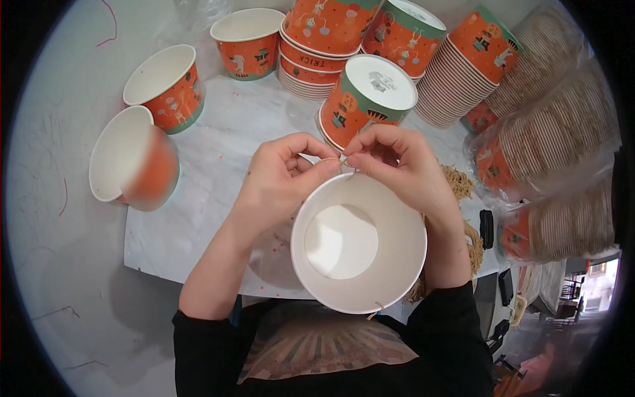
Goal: Attaching thin strings or elastic handles to the rims of paper cups for packaging.
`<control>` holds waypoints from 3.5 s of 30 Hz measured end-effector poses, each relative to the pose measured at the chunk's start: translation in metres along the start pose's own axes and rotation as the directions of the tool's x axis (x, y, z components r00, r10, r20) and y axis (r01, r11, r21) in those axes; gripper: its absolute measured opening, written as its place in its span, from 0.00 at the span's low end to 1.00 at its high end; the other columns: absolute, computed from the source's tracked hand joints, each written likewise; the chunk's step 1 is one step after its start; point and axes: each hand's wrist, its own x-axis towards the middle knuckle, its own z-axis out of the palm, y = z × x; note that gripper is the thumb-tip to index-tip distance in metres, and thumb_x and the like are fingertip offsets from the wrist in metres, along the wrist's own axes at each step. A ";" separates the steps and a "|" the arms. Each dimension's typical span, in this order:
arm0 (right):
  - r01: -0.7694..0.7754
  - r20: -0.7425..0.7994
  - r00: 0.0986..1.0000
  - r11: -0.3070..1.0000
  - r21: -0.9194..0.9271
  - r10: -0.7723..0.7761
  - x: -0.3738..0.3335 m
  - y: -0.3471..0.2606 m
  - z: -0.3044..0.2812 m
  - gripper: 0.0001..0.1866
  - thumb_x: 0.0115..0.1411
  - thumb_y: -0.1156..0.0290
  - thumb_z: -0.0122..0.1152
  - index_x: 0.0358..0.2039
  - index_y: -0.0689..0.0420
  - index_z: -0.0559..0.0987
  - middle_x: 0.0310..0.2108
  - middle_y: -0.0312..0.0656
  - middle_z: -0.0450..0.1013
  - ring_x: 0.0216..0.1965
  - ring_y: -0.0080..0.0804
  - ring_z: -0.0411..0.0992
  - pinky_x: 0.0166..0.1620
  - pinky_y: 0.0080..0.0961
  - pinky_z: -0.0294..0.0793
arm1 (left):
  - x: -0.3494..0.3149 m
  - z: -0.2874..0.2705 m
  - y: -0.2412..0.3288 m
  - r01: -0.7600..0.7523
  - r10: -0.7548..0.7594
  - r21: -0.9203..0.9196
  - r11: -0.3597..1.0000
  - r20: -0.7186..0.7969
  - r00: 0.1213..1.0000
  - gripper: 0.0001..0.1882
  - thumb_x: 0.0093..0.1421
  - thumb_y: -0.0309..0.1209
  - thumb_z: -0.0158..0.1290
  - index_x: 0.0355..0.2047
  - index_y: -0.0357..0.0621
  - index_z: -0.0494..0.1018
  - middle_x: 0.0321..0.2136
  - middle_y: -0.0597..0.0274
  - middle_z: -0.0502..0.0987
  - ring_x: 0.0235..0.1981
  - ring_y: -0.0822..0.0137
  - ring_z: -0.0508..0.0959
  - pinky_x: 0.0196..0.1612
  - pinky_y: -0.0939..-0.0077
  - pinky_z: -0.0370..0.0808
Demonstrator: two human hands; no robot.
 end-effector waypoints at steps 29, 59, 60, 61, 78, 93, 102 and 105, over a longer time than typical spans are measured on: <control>0.366 0.006 0.914 0.821 -0.438 -0.405 -0.012 -0.024 0.014 0.08 0.52 0.78 0.65 0.32 0.59 0.75 0.29 0.40 0.75 0.33 0.39 0.75 0.36 0.32 0.74 | -0.001 -0.009 0.010 0.095 -0.095 0.001 0.995 0.110 0.989 0.07 0.56 0.21 0.58 0.36 0.35 0.81 0.30 0.67 0.81 0.32 0.81 0.77 0.35 0.86 0.71; 0.338 0.003 0.934 0.880 -0.335 -0.358 -0.017 -0.024 0.018 0.08 0.54 0.84 0.64 0.34 0.63 0.77 0.30 0.40 0.75 0.32 0.28 0.77 0.37 0.23 0.76 | 0.003 -0.023 0.015 0.265 -0.254 -0.025 0.964 0.214 0.943 0.07 0.56 0.30 0.59 0.33 0.41 0.80 0.26 0.66 0.82 0.23 0.85 0.70 0.23 0.88 0.58; 0.338 0.002 0.934 0.879 -0.335 -0.358 -0.017 -0.025 0.018 0.08 0.54 0.84 0.64 0.34 0.63 0.77 0.30 0.40 0.75 0.32 0.28 0.77 0.37 0.23 0.76 | 0.003 -0.023 0.015 0.260 -0.250 -0.021 0.966 0.207 0.946 0.07 0.56 0.30 0.59 0.32 0.41 0.80 0.25 0.66 0.82 0.22 0.85 0.68 0.23 0.89 0.57; 0.346 0.022 0.932 0.874 -0.341 -0.361 -0.017 -0.025 0.017 0.08 0.53 0.84 0.65 0.34 0.63 0.78 0.30 0.40 0.75 0.32 0.30 0.77 0.37 0.23 0.76 | 0.003 -0.023 0.015 0.259 -0.250 -0.021 0.966 0.207 0.946 0.07 0.56 0.30 0.59 0.32 0.41 0.80 0.25 0.66 0.82 0.22 0.85 0.68 0.23 0.89 0.57; 0.418 0.084 0.872 0.643 -0.642 -0.483 -0.014 -0.014 0.020 0.10 0.50 0.69 0.70 0.29 0.57 0.77 0.27 0.39 0.71 0.29 0.40 0.75 0.29 0.35 0.75 | 0.011 -0.025 0.002 0.360 -0.327 -0.153 0.920 0.204 0.923 0.07 0.58 0.31 0.57 0.31 0.39 0.79 0.24 0.65 0.79 0.15 0.86 0.58 0.19 0.87 0.53; 0.447 0.077 0.842 0.609 -0.656 -0.535 -0.012 -0.013 0.022 0.08 0.52 0.72 0.67 0.29 0.57 0.76 0.26 0.39 0.70 0.28 0.39 0.74 0.28 0.35 0.75 | 0.011 -0.025 0.007 0.335 -0.310 -0.079 0.939 0.228 0.923 0.11 0.61 0.37 0.62 0.33 0.42 0.80 0.22 0.71 0.76 0.17 0.85 0.61 0.21 0.89 0.57; 0.437 0.080 0.852 0.619 -0.652 -0.518 -0.013 -0.014 0.020 0.07 0.52 0.72 0.68 0.31 0.56 0.78 0.28 0.38 0.72 0.28 0.39 0.76 0.28 0.33 0.75 | 0.014 -0.035 0.007 0.345 -0.330 -0.018 0.938 0.245 0.911 0.08 0.58 0.34 0.64 0.31 0.43 0.82 0.22 0.72 0.76 0.20 0.84 0.63 0.23 0.87 0.59; 0.445 0.091 0.850 0.617 -0.649 -0.518 -0.013 -0.015 0.020 0.08 0.52 0.71 0.68 0.31 0.55 0.78 0.28 0.37 0.72 0.28 0.38 0.76 0.29 0.33 0.76 | 0.014 -0.035 0.007 0.311 -0.306 0.018 0.950 0.248 0.919 0.07 0.57 0.32 0.64 0.31 0.43 0.82 0.23 0.73 0.77 0.21 0.84 0.65 0.24 0.87 0.60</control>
